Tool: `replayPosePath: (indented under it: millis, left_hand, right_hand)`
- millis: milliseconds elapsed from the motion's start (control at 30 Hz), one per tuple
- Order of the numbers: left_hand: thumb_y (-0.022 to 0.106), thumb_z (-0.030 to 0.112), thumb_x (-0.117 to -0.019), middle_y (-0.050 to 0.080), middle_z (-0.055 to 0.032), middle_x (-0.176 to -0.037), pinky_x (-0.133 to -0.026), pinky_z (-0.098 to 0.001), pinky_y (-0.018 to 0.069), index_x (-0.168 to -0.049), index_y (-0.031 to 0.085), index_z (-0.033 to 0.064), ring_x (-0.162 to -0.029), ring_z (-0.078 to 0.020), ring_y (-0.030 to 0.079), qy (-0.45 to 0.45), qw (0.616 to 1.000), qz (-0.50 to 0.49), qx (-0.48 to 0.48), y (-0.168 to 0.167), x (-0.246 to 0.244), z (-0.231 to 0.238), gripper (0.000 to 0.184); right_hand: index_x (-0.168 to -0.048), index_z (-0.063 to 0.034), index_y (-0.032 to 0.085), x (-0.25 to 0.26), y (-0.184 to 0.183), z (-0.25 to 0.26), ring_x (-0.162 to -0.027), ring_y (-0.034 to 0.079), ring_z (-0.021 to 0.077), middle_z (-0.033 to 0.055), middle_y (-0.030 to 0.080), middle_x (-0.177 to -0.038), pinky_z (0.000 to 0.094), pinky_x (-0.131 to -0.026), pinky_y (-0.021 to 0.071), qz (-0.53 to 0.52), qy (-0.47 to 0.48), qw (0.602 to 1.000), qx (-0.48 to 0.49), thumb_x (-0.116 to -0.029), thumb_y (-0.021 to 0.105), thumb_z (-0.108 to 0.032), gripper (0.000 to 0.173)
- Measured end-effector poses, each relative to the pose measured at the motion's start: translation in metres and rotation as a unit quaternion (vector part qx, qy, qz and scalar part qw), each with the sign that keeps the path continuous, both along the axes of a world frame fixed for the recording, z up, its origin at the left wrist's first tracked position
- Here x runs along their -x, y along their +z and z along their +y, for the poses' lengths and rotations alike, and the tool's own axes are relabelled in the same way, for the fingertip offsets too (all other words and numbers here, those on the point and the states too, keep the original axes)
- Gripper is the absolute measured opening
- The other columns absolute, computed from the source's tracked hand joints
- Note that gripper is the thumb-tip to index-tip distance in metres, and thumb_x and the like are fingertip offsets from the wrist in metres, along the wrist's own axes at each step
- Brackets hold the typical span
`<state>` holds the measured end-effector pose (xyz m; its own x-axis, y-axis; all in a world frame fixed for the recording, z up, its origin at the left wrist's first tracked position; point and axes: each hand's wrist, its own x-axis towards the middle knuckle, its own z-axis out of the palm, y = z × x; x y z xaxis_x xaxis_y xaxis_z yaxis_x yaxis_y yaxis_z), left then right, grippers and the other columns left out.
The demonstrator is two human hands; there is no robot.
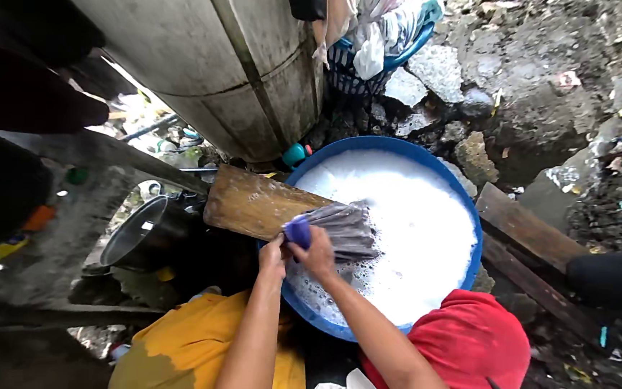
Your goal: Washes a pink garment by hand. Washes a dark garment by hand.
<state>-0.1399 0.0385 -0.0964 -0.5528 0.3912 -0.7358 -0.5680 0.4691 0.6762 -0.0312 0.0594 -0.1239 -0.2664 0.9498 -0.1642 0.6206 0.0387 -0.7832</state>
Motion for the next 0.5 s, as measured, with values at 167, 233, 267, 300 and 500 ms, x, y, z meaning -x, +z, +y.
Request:
replayPosePath:
  millis: [167,233,267,300,500]
  left_hand:
    - [0.050,0.022,-0.1095,0.060,-0.0243,-0.125,-0.091,-0.0380,0.0537,-0.136,0.050,-0.0073,-0.104,-0.0262,0.064,-0.016,1.000,0.011,-0.007,0.001,-0.007,0.004,0.040]
    - [0.049,0.025,-0.1103,0.060,-0.0269,-0.128,-0.096,-0.0443,0.0520,-0.131,0.055,-0.0094,-0.111,-0.0312,0.062,-0.066,0.994,0.084,0.024,0.000,-0.015,0.005,0.041]
    - [0.047,0.027,-0.1108,0.059,-0.0294,-0.130,-0.100,-0.0499,0.0490,-0.128,0.058,-0.0109,-0.117,-0.0357,0.060,-0.114,0.984,0.131,0.043,0.006,-0.022,0.005,0.043]
    - [0.046,0.028,-0.1111,0.059,-0.0311,-0.130,-0.102,-0.0542,0.0460,-0.125,0.060,-0.0115,-0.120,-0.0392,0.059,-0.172,0.969,0.169,0.056,0.017,-0.032,0.006,0.045]
    - [0.047,0.029,-0.1103,0.066,-0.0137,-0.104,-0.084,-0.0377,0.0540,-0.120,0.062,-0.0016,-0.092,-0.0192,0.064,-0.241,0.953,0.053,-0.173,0.136,-0.086,0.000,0.036]
  right_hand:
    - [-0.145,0.0041,0.049,-0.146,-0.042,0.037,-0.134,0.053,0.0457,0.0313,0.053,-0.144,0.0593,-0.111,0.0427,-0.144,-0.209,0.962,0.098,-0.0930,0.074,-0.042,0.074]
    - [-0.156,-0.0014,0.037,-0.161,-0.022,0.048,-0.143,0.041,0.0481,0.0318,0.038,-0.156,0.0632,-0.113,0.0377,-0.189,-0.247,0.936,0.165,-0.0941,0.074,-0.037,0.080]
    - [-0.159,-0.0028,0.031,-0.158,-0.006,0.049,-0.148,0.032,0.0495,0.0321,0.029,-0.161,0.0667,-0.114,0.0319,-0.206,-0.232,0.935,0.174,-0.0936,0.073,-0.030,0.083]
    - [-0.161,-0.0031,0.026,-0.152,0.009,0.048,-0.151,0.025,0.0507,0.0328,0.023,-0.163,0.0701,-0.116,0.0260,-0.215,-0.188,0.946,0.151,-0.0903,0.075,-0.023,0.089]
    - [-0.159,-0.0247,0.042,-0.129,0.038,0.038,-0.157,0.002,0.0499,0.0222,0.010,-0.172,0.0805,-0.115,0.0072,-0.135,0.072,0.987,0.045,-0.0816,0.083,-0.022,0.088]
